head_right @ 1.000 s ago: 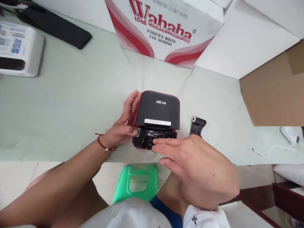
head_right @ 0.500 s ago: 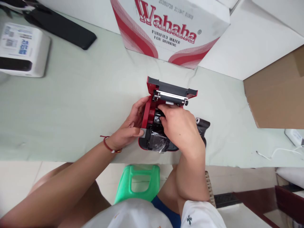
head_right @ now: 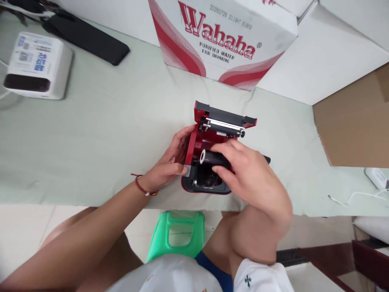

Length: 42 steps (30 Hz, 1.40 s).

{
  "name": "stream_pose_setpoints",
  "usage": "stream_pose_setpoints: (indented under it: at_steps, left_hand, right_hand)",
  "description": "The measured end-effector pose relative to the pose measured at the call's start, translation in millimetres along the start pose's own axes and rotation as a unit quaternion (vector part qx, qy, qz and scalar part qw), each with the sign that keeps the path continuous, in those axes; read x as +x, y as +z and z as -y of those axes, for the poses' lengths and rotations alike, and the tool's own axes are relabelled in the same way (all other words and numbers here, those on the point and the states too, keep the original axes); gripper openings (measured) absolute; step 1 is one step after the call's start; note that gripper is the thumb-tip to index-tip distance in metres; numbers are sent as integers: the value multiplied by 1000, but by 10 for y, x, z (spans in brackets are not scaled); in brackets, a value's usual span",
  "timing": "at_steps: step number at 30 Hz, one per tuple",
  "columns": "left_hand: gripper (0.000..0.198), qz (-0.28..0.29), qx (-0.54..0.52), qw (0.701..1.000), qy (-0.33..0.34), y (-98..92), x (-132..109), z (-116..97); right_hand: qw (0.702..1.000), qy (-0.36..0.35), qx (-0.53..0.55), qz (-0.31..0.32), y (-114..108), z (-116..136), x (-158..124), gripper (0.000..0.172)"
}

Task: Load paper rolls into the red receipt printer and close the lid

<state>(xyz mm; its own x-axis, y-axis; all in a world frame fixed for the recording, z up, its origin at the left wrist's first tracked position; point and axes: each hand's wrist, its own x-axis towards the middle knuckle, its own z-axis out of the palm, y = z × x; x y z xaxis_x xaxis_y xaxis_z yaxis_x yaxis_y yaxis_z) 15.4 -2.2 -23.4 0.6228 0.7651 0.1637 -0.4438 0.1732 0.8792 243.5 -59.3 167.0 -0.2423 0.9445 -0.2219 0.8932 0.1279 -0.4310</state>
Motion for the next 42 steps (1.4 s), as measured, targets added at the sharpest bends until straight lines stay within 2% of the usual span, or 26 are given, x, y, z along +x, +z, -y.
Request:
stream_pose_setpoints:
  at_steps: [3,5,7,8,10,14,16,20,24,27,30,32,34,36,38,39,40,42]
  left_hand:
    - [110,-4,6,1000,3,-7,1,0]
    - [111,-5,8,1000,5,-14,7,2]
    - [110,-12,9,1000,10,-23,16,4]
    - [109,-15,9,1000,12,-27,22,4]
    - [107,-19,4,1000,12,-35,34,1]
    - [107,-14,2,1000,14,-53,50,-8]
    - [107,-11,9,1000,15,-63,51,-11]
    - [104,-5,14,1000,17,-74,46,-15]
    - [105,-9,-10,1000,8,-57,44,-27]
    - [103,-16,-36,999,4,-41,41,-34]
    - [103,-17,-44,999,2,-40,37,-34]
    - [104,-20,-40,999,2,-42,39,-35]
    - [104,-19,-38,999,4,-35,49,-43]
    - [101,-11,-43,999,8,-19,67,-57]
    - [98,0,-49,999,13,-2,86,-70]
    - [97,2,-49,999,15,3,91,-74]
    - [97,2,-47,999,17,4,94,-73]
    - [100,-7,-35,999,18,-4,87,-66]
  right_hand:
    - [993,14,102,-64,-217,-200,-413,29]
    - [978,76,144,-129,-270,-389,-581,31]
    - [964,160,139,-159,-237,-587,-591,35]
    - [961,197,118,-152,-196,-676,-537,37]
    - [963,244,62,-95,-86,-813,-352,37]
    - [967,249,38,19,110,-918,-12,34]
    - [965,258,37,27,145,-948,22,39]
    - [948,317,-17,-4,132,-1113,-92,56]
    - [936,350,-41,9,170,-1354,-136,47]
    - [935,352,-36,29,195,-1435,-126,38]
    - [947,313,6,70,111,-1359,-227,32]
    - [960,249,59,115,-11,-1241,-368,29]
    - [973,123,123,152,-152,-1106,-520,30]
    - [968,-57,181,163,-269,-970,-624,30]
    - [945,-210,208,140,-329,-829,-645,34]
    - [938,-251,208,118,-331,-751,-623,37]
    - [939,-264,200,90,-315,-666,-581,40]
    - [961,-215,172,23,-230,-479,-453,41]
